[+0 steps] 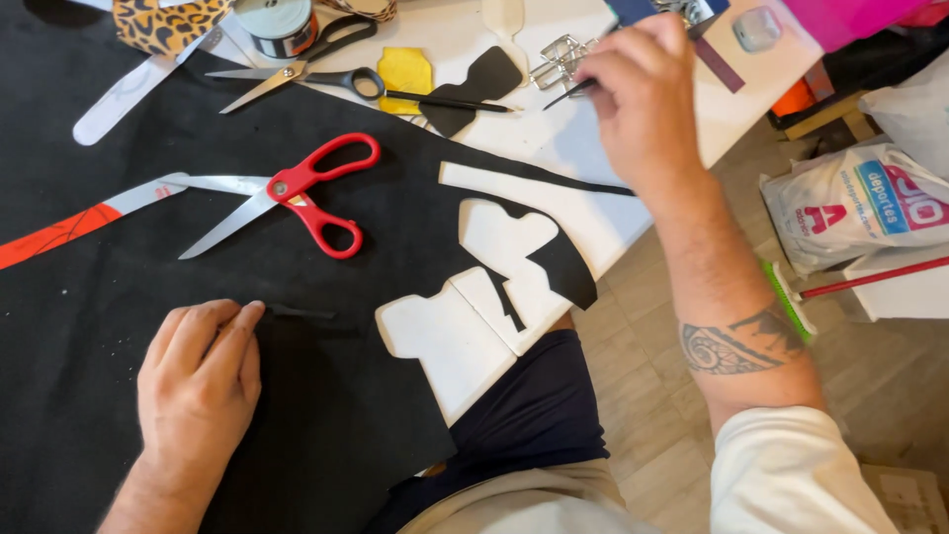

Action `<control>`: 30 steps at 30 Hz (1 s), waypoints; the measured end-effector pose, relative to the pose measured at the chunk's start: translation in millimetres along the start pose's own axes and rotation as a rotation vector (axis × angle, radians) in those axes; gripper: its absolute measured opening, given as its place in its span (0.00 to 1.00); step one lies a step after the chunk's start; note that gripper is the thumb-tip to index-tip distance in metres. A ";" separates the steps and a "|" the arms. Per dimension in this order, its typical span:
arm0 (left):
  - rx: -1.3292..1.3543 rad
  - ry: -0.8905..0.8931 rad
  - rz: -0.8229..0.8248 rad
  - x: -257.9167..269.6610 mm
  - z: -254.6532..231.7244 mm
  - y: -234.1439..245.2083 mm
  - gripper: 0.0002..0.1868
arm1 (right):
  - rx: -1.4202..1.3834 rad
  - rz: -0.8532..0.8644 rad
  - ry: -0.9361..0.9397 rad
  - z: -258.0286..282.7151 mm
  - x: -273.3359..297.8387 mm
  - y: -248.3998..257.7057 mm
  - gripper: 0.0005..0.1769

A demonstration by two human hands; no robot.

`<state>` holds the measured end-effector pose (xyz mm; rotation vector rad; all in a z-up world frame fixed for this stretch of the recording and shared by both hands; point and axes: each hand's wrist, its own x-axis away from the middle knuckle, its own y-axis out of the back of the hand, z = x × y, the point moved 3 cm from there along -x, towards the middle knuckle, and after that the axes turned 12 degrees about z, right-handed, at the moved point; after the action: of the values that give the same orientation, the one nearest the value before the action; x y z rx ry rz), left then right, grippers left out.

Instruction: Cutting out leather shapes using a template and tracing the pattern with a pencil.

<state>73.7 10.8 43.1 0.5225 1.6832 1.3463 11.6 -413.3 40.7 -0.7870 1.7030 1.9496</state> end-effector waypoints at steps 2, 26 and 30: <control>0.011 0.002 0.001 -0.5 0.5 0.1 0.11 | 0.150 0.139 -0.092 -7.6 1.5 6.1 0.15; 0.059 -0.109 -0.042 -2.7 8.9 2.6 0.14 | -0.250 0.431 0.121 151.5 -9.3 -13.6 0.29; 0.051 -0.093 0.011 1.2 14.9 -2.9 0.12 | -0.250 0.428 0.272 175.5 -43.3 -41.9 0.38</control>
<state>86.1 19.0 39.8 0.6146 1.6443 1.2707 47.7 -231.7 53.1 -0.8619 1.9337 2.4774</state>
